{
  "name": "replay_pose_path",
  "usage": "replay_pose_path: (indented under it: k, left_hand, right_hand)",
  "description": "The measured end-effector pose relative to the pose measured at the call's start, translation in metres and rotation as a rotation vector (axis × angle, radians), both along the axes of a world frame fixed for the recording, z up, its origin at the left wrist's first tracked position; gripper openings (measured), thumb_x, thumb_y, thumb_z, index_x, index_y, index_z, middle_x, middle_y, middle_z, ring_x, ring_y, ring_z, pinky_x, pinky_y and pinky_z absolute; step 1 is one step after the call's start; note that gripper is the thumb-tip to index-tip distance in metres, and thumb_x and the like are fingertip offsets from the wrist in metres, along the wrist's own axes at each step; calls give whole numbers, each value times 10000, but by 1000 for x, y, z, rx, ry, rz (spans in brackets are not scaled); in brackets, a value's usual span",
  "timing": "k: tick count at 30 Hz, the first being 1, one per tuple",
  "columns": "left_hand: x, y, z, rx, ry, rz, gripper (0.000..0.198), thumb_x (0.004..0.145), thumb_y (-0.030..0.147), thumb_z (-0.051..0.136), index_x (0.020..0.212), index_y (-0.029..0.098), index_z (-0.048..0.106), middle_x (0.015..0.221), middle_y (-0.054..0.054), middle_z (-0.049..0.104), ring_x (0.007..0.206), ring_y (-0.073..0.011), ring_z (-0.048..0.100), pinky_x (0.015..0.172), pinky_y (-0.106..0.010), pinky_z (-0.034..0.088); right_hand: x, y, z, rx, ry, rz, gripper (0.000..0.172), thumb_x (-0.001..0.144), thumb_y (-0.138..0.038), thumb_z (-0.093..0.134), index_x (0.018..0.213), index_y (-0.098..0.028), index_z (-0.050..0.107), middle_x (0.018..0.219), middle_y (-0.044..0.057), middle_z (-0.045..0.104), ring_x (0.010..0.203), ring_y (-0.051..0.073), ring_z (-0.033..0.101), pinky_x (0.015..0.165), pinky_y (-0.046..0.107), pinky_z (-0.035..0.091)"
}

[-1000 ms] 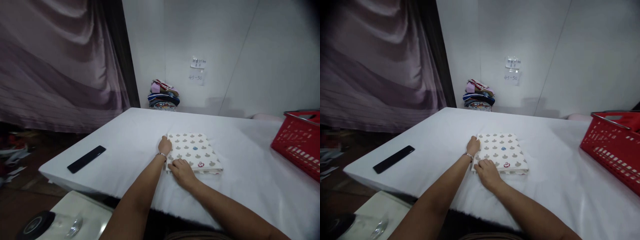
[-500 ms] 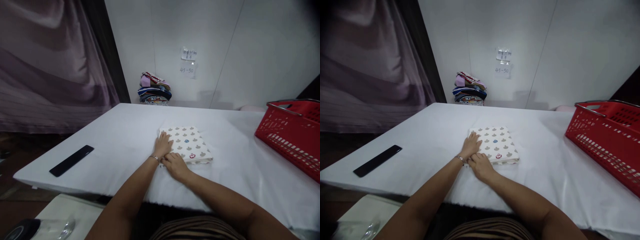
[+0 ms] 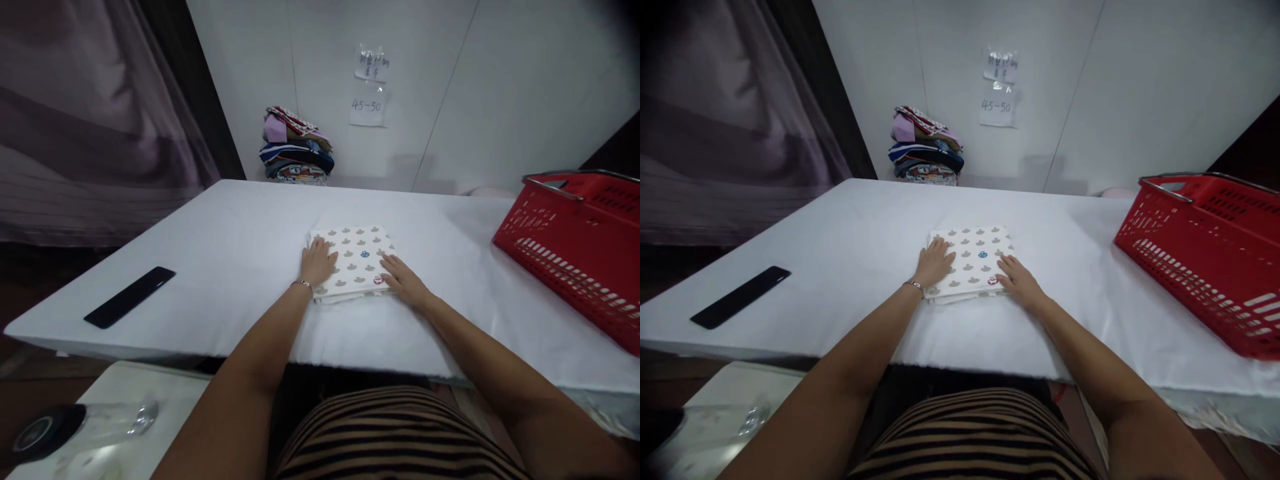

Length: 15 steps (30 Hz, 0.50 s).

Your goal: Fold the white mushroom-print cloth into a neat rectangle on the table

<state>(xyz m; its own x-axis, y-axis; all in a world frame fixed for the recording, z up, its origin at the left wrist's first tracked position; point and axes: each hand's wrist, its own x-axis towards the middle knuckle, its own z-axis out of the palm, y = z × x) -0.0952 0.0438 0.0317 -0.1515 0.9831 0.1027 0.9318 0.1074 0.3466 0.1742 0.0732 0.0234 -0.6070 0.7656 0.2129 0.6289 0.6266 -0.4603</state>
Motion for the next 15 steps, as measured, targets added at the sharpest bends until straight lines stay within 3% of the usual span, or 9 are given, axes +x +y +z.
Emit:
replay_pose_path:
  k: [3,5,10,15]
  left_hand:
    - [1,-1,3,-3,-5,-2,427,939,398,278,1320,237,385,1518,-71,256,1406,-221,143,1121,-508,132]
    - [2,-2,4,-6,-11,-2,421,940,391,276,1314,236,390,1517,-69,260,1404,-216,143,1122,-503,136]
    - [3,-4,6,-4,-10,5,435,939,386,270,1335,240,376,1518,-66,261,1401,-218,150,1122,-508,127]
    - [3,-3,4,8,21,13,439,937,390,276,1335,245,392,1513,-63,275,1399,-215,167,1125,-501,124]
  right_hand:
    - [9,4,-7,-148,72,11,578,907,-518,402,1364,-169,457,1505,81,291,1414,227,153,1148,427,155]
    - [10,0,-3,-242,170,-14,574,882,-559,430,1319,-199,516,1489,56,329,1409,226,174,1150,430,152]
    - [15,0,12,-423,466,-240,469,846,-539,500,1157,-222,651,1346,37,533,1287,249,421,1103,437,275]
    - [17,27,13,-603,491,-461,510,790,-406,610,1232,-152,587,1227,104,620,1085,248,580,926,377,463]
